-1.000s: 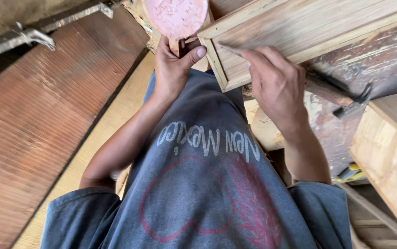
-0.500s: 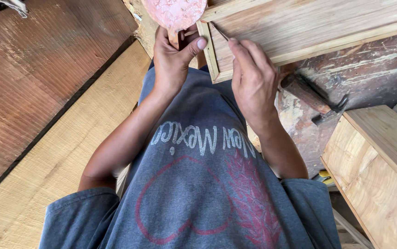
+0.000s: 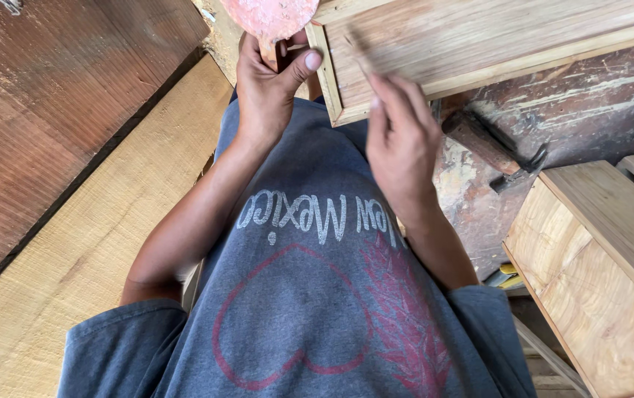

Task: The person hammers nails into a wooden frame using a hammer, then applies wood filler to the nail holes with a putty knife. The person smooths the filler along the frame edges.

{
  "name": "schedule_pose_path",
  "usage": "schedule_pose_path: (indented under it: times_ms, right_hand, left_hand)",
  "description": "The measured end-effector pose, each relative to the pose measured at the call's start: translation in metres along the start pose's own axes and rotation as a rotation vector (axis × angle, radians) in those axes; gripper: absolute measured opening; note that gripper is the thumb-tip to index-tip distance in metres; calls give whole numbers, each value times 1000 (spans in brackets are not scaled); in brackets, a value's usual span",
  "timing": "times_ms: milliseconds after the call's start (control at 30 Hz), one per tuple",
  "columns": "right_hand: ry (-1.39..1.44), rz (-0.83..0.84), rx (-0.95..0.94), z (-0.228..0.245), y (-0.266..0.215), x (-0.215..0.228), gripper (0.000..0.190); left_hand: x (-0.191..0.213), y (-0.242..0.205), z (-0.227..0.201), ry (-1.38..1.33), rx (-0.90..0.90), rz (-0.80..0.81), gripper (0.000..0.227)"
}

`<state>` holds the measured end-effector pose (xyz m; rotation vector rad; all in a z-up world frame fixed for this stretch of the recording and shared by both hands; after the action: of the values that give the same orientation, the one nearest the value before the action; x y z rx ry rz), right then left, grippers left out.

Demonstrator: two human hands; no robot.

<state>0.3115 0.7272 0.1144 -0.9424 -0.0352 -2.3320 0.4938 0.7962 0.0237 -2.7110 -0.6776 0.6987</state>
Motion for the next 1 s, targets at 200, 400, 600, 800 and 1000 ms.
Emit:
schedule_pose_path:
  times_ms: [200, 400, 600, 800, 1000]
  right_hand:
    - [-109, -84, 23, -14, -50, 22, 23]
    - [-141, -331, 97, -24, -72, -10, 31]
    - [-106, -386, 120, -33, -70, -26, 38]
    - [-245, -305, 96, -40, -93, -22, 33]
    - [585, -376, -181, -77, -110, -23, 12]
  left_hand:
    - [1, 4, -2, 43, -47, 33, 43]
    - [2, 1, -3, 10, -18, 82, 43]
    - [4, 1, -7, 169, -31, 60, 39]
    - [3, -1, -6, 101, -86, 87, 37]
    - [6, -2, -4, 168, -156, 62, 36]
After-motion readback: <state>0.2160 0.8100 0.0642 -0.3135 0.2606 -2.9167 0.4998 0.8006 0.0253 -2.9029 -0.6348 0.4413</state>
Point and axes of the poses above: each hand's wrist, its own y-axis towards the middle knuckle, its own x-axis out of the back of the hand, z = x × y, the point moved 5 cm from there along y, towards the middle knuckle, and after that the axes turned 5 degrees about z, right-handed, at the moved point
